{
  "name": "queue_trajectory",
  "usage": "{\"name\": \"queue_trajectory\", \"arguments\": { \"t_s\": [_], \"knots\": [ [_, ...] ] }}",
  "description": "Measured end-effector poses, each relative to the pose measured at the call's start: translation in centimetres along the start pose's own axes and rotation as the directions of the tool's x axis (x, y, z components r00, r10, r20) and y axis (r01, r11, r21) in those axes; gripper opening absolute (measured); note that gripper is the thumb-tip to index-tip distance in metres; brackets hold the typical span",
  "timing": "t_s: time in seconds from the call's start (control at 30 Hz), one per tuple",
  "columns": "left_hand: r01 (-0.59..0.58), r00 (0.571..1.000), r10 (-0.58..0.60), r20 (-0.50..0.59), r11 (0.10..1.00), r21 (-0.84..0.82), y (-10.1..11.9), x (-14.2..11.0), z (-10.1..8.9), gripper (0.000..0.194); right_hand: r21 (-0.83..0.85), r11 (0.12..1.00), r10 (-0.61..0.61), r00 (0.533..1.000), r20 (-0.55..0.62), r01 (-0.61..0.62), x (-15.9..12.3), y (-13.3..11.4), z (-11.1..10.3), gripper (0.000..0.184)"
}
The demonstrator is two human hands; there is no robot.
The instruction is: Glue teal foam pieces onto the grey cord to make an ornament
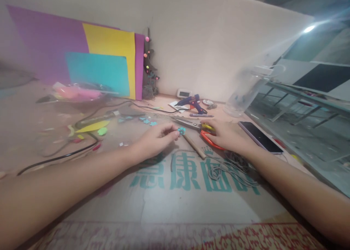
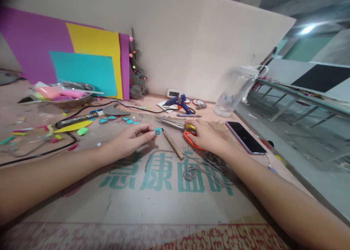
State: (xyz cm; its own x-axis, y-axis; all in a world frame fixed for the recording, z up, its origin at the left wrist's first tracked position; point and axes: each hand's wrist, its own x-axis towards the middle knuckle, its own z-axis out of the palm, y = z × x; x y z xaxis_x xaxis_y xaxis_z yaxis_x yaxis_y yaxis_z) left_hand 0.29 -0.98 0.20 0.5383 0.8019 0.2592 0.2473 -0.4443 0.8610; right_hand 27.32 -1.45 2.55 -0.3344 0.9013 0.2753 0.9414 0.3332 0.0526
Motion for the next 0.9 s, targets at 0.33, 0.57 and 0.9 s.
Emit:
{"name": "queue_trajectory", "arguments": {
  "t_s": [0.33,0.57,0.9],
  "knots": [
    [-0.059,0.998,0.055,0.033,0.987,0.149,0.0,-0.2,-0.1,0.029,0.659,0.752,0.064,0.997,-0.053,-0.014,-0.4,-5.6,-1.9,0.018],
    [-0.086,0.996,0.090,-0.001,0.962,0.261,0.4,-0.2,0.0,0.026,0.905,0.388,0.194,0.976,0.102,-0.172,0.0,-7.2,1.2,0.025],
    [-0.115,0.993,0.112,0.026,0.942,0.316,0.2,-0.1,0.0,0.028,0.944,0.241,0.151,0.970,0.193,-0.225,-0.8,-7.7,1.9,0.027]
  ]
}}
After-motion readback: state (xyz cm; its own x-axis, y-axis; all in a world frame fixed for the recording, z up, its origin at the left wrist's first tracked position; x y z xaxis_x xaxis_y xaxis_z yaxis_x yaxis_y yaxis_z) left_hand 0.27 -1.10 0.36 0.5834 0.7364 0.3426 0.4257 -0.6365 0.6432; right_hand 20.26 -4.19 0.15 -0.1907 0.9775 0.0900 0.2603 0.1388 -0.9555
